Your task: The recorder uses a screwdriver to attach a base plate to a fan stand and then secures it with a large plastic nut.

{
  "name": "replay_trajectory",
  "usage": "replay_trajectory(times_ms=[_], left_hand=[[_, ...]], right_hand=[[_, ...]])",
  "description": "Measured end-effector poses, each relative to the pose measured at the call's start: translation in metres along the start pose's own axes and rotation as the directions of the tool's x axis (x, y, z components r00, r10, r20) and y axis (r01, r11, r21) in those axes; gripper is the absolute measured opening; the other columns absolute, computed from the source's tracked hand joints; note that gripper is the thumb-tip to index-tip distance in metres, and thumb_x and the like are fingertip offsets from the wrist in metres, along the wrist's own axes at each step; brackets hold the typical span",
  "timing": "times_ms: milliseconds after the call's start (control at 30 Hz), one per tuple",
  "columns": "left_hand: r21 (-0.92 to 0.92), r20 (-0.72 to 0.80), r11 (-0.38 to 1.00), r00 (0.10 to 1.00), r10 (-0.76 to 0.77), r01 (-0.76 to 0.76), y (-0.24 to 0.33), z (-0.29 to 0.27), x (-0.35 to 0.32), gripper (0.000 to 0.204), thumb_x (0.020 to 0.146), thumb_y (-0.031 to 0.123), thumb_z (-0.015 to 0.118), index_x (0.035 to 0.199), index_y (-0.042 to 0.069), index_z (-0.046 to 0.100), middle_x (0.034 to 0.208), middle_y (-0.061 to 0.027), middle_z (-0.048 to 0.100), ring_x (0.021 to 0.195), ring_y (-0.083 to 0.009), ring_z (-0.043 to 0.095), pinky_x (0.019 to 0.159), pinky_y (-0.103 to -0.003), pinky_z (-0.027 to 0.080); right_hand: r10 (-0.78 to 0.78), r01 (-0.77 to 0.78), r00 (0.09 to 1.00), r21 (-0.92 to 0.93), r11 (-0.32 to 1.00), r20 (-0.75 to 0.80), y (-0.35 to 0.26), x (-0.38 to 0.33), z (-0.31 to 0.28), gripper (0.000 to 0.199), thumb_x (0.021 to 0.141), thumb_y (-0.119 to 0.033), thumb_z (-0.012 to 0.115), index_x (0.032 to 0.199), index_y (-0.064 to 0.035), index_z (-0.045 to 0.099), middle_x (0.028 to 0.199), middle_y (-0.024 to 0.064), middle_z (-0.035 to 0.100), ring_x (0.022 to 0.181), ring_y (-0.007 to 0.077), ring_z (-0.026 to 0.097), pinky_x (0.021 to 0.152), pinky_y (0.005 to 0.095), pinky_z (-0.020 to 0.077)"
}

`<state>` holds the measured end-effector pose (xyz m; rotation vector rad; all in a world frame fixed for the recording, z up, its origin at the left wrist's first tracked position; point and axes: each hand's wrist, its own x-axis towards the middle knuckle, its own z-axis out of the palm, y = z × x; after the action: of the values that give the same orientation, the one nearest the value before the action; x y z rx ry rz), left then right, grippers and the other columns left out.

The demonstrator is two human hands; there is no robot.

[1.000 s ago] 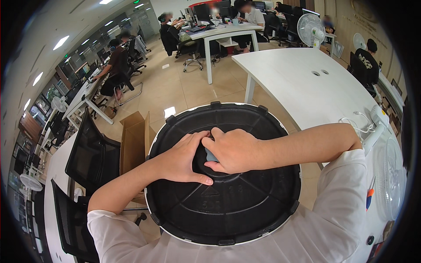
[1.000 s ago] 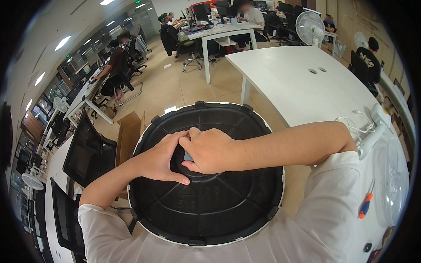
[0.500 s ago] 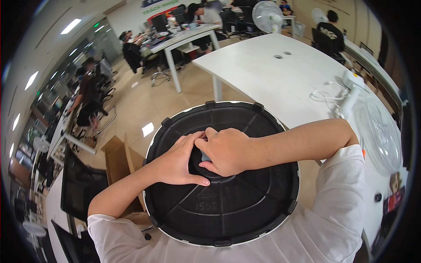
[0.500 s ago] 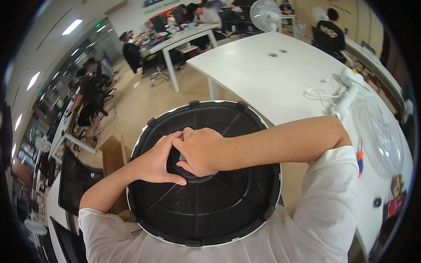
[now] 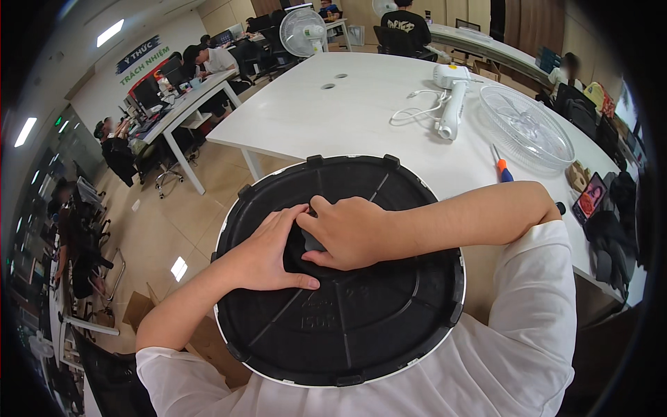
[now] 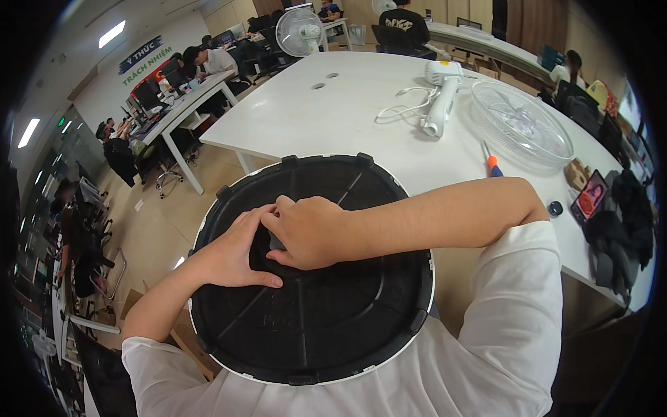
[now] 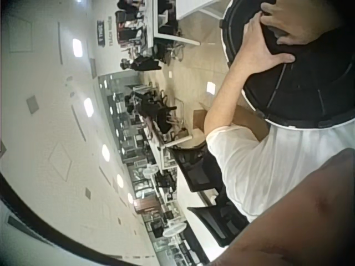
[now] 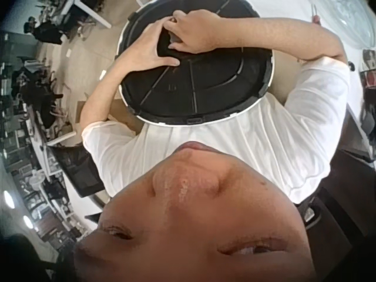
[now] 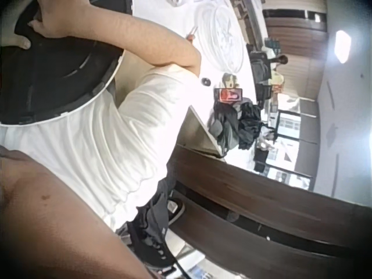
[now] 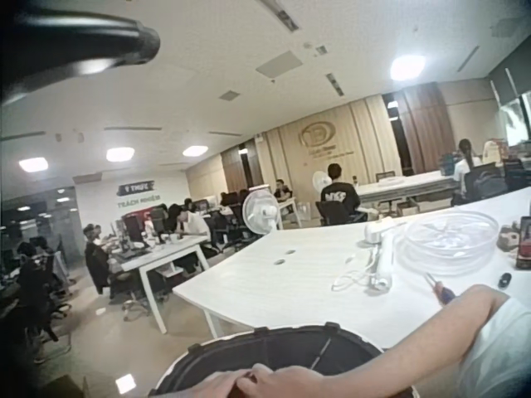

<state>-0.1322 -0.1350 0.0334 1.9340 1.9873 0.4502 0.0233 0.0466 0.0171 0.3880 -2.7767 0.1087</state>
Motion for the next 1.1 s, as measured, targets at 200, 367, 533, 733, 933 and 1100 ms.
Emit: replay_trajectory(times_ms=[200,367,533,733,933,1100], left_hand=[[0.047,0.007,0.997,0.999,0.053,-0.054,0.003,0.002,0.009,0.133,0.07,0.065,0.092,0.159,-0.007,0.025,0.154,-0.0287,0.043,0.145,-0.0424,0.041,0.123,-0.049,0.035],[0.08,-0.001,0.979,0.982,0.189,-0.188,0.003,0.002,0.007,0.123,0.077,0.063,0.088,0.162,-0.001,0.026,0.162,-0.0304,0.035,0.15,-0.0469,0.037,0.124,-0.052,0.032],[0.165,0.021,0.973,0.987,0.159,-0.16,0.012,-0.003,-0.002,0.115,0.082,0.054,0.086,0.166,0.004,0.024,0.169,-0.0286,0.027,0.152,-0.0472,0.034,0.124,-0.054,0.032],[0.269,0.083,0.949,0.985,0.148,-0.166,0.038,-0.028,0.004,0.102,0.085,0.05,0.084,0.161,0.004,0.035,0.157,-0.0238,0.042,0.136,-0.043,0.051,0.114,-0.05,0.043],[0.557,-0.027,0.813,0.976,0.218,-0.166,0.038,-0.009,0.023,0.067,0.094,0.054,0.071,0.135,0.003,0.06,0.109,-0.0144,0.059,0.099,-0.0321,0.059,0.088,-0.042,0.051],[0.62,0.018,0.771,0.985,0.171,-0.145,0.032,-0.005,0.022,0.054,0.087,0.04,0.076,0.124,0.003,0.061,0.108,-0.0146,0.059,0.093,-0.0307,0.058,0.082,-0.039,0.054]], right_hand=[[0.048,-0.054,0.994,0.055,0.997,0.102,0.007,-0.013,-0.018,0.068,0.099,-0.053,0.066,0.132,0.005,0.055,0.106,0.0237,0.063,0.08,0.0384,0.072,0.068,0.0449,0.0602],[0.041,-0.098,0.988,0.393,0.914,0.15,0.035,-0.038,-0.081,0.065,0.098,-0.045,0.072,0.141,0.0003,0.058,0.121,0.0195,0.065,0.106,0.0351,0.069,0.091,0.0451,0.0556],[0.231,0.032,0.883,0.543,0.839,-0.409,0.082,-0.112,-0.053,0.048,0.101,-0.037,0.065,0.131,0.0012,0.068,0.137,0.0181,0.065,0.124,0.0322,0.062,0.11,0.0443,0.044],[0.307,0.211,0.785,0.699,0.684,-0.538,0.083,-0.142,0.018,0.057,0.104,-0.046,0.047,0.103,0.0018,0.077,0.125,0.0227,0.073,0.133,0.0387,0.057,0.125,0.057,0.0215],[0.337,0.503,0.59,0.661,0.556,-0.733,0.084,-0.123,0.057,0.067,0.105,-0.052,0.04,0.066,-0.0037,0.066,0.094,0.0194,0.077,0.113,0.0365,0.065,0.124,0.0581,0.0236],[0.509,0.581,0.407,0.645,0.496,-0.759,0.05,-0.101,0.097,0.083,0.106,-0.073,0.034,0.144,-0.0042,0.058,0.151,0.0241,0.053,0.141,0.038,0.052,0.125,0.0552,0.0302]])
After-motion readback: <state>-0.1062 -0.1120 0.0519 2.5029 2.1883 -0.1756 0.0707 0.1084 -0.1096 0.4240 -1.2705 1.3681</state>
